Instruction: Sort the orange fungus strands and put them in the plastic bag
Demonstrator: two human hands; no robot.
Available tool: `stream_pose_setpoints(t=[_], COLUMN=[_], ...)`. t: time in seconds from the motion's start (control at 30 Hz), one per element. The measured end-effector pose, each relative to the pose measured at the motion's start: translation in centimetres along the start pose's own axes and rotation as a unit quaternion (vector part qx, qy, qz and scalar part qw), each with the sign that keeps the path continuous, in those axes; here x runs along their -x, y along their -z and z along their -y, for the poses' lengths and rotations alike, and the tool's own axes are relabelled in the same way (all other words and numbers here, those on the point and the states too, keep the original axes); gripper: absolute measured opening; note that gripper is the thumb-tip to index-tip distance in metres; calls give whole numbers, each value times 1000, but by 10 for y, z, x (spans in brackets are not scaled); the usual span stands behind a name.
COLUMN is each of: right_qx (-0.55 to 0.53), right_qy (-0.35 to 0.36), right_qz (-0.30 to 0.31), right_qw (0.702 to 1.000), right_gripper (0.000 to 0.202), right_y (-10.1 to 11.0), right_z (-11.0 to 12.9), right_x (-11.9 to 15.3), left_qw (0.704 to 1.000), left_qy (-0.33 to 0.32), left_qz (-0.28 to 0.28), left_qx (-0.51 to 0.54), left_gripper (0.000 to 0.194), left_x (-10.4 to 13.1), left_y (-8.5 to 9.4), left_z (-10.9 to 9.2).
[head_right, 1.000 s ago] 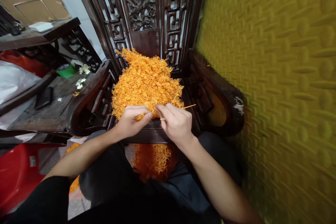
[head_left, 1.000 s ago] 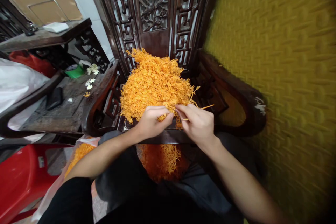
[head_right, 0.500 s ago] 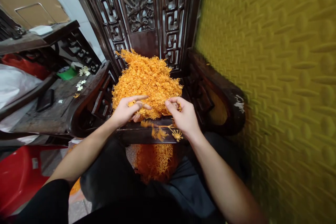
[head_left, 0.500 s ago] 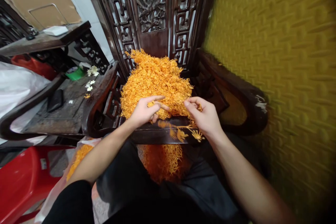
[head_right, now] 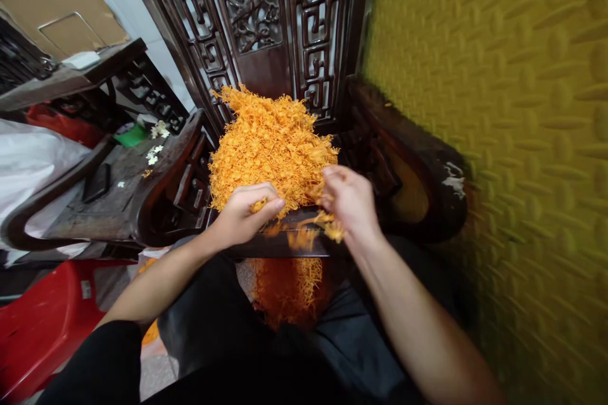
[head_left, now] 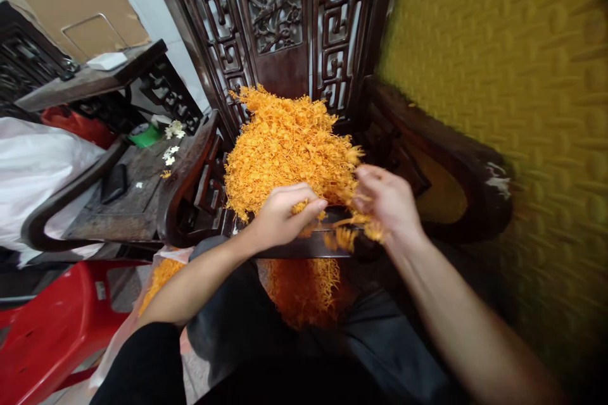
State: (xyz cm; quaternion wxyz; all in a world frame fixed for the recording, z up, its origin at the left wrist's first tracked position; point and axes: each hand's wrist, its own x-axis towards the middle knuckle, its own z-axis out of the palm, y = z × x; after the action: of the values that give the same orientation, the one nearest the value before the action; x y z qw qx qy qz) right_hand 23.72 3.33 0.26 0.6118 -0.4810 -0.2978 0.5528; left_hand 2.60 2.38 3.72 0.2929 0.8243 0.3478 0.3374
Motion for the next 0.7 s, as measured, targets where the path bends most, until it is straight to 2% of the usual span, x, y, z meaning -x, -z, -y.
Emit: stream_pose_setpoints(t=[0.03, 0.07, 0.1, 0.17, 0.23, 0.3, 0.4, 0.47, 0.53, 0.57, 0.63, 0.67, 0.7], right_qx=[-16, -19, -3, 77, 170, 238, 292, 317, 342, 352, 377, 381, 388], right_qy=[13, 22, 30, 41, 65, 96, 131, 148, 160, 163, 155, 147, 133], right_qz=[-33, -41, -23, 56, 124, 160, 175, 183, 200, 207, 197, 177, 150], right_qw=[999, 999, 999, 995, 975, 953, 931, 919, 904, 898, 892, 895, 900], right_gripper=[46, 45, 43, 38, 35, 33, 31, 29, 27, 24, 17, 13, 10], right_y=[4, 8, 10, 11, 9, 6, 0, -4, -7, -6, -1, 3, 8], right_z=[2, 4, 4, 4, 1, -1, -3, -3, 1, 3, 8, 10, 11], right_x=[-5, -8, -9, -4, 7, 16, 23, 25, 28, 31, 37, 39, 40], left_qw=[1000, 999, 997, 987, 976, 974, 983, 987, 989, 988, 970, 949, 901], left_qy=[3, 22, 53, 131, 184, 190, 166, 151, 138, 135, 140, 146, 140], left_qz=[5, 5, -1, -25, -52, -72, -44, -25, -46, -76, -198, -281, -411], left_qx=[18, 39, 58, 92, 107, 96, 70, 54, 35, 24, 8, 2, 0], left_gripper=[33, 32, 31, 31, 32, 29, 42, 33, 21, 24, 29, 30, 28], left_x=[2, 3, 4, 3, 1, 0, 0, -1, -4, -6, -11, -11, -7], left_y=[1, 3, 4, 9, 15, 21, 21, 15, 9, 10, 27, 45, 68], left_z=[-2, -2, -1, 4, 10, 11, 7, 4, 3, 1, -3, -6, -9])
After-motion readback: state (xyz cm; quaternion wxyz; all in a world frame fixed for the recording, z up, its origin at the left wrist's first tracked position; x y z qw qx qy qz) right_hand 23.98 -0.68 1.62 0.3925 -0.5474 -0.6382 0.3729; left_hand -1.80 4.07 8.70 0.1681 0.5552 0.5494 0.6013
